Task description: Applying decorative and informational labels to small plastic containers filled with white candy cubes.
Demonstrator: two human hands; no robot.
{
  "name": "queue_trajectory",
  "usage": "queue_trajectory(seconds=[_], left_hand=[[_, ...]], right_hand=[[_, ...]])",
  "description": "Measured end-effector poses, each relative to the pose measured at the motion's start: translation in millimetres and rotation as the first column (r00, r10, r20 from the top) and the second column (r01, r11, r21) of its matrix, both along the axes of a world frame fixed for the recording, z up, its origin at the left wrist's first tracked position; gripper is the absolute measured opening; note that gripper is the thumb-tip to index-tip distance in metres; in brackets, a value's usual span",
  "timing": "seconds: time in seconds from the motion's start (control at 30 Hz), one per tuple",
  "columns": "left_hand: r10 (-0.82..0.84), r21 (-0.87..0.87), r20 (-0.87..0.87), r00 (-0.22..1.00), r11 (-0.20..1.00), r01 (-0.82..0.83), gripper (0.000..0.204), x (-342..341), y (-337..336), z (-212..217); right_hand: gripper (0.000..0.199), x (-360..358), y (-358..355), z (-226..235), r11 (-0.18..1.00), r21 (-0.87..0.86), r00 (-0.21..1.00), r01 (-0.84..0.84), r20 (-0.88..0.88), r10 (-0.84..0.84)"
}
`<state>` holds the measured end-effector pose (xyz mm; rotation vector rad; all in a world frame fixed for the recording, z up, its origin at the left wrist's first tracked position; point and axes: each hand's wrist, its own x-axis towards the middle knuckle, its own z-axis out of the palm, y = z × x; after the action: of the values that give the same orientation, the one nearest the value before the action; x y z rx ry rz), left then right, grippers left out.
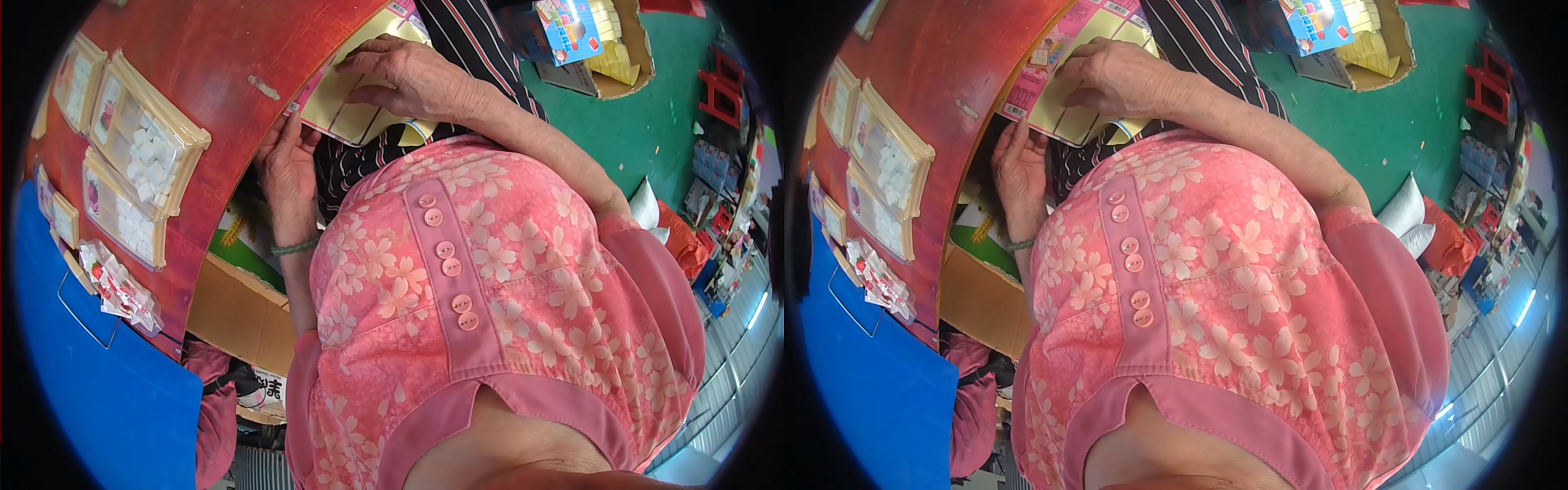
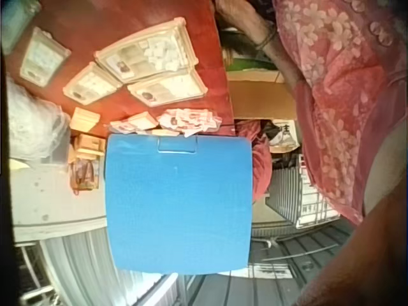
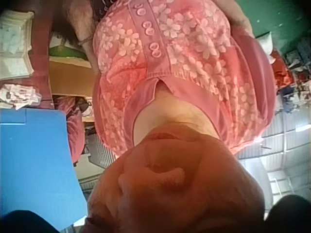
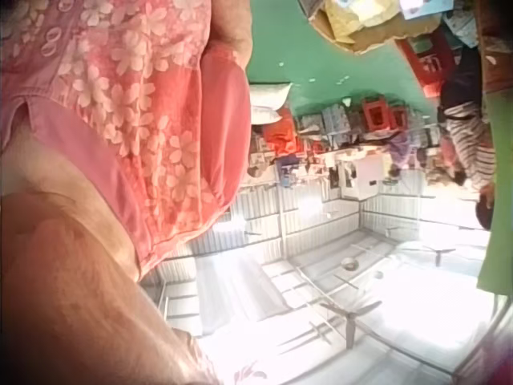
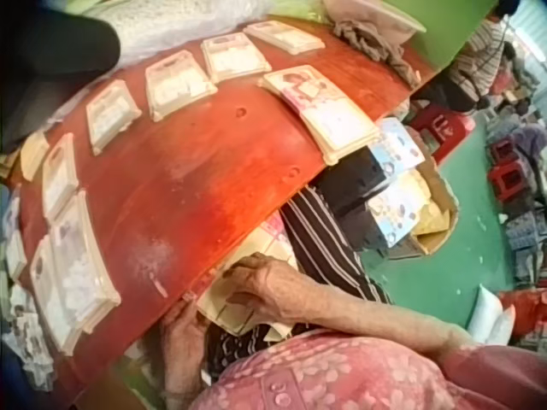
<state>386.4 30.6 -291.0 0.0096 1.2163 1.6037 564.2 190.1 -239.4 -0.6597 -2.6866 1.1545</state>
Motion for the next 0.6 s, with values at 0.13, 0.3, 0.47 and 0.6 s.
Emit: queue_trajectory(seconds=[0.13,0.3,0.47,0.6], left_hand=[[-0.117,0.052,-0.087,0.989,0.991,0.122,0.014,1.6,5.0,16.8],[-0.225,0.106,-0.156,0.962,0.964,0.243,0.012,7.9,7.1,41.2],[-0.221,0.091,-0.252,0.942,0.964,0.251,0.01,20.3,13.7,54.8],[-0.251,0.062,-0.358,0.899,0.955,0.291,0.01,25.6,19.9,65.4]], right_hand=[[0.023,-12.5,-4.6,-0.2,0.997,-0.073,0.974,0.01,-0.224,-0.026],[0.019,-15.4,-7.0,4.5,0.995,-0.102,0.951,-0.023,-0.31,-0.01],[0.02,-9.9,-7.9,17.3,0.987,-0.146,0.96,-0.067,-0.28,0.024],[0.019,-3.8,-8.0,22.1,0.979,-0.205,0.961,-0.012,-0.272,-0.045]])
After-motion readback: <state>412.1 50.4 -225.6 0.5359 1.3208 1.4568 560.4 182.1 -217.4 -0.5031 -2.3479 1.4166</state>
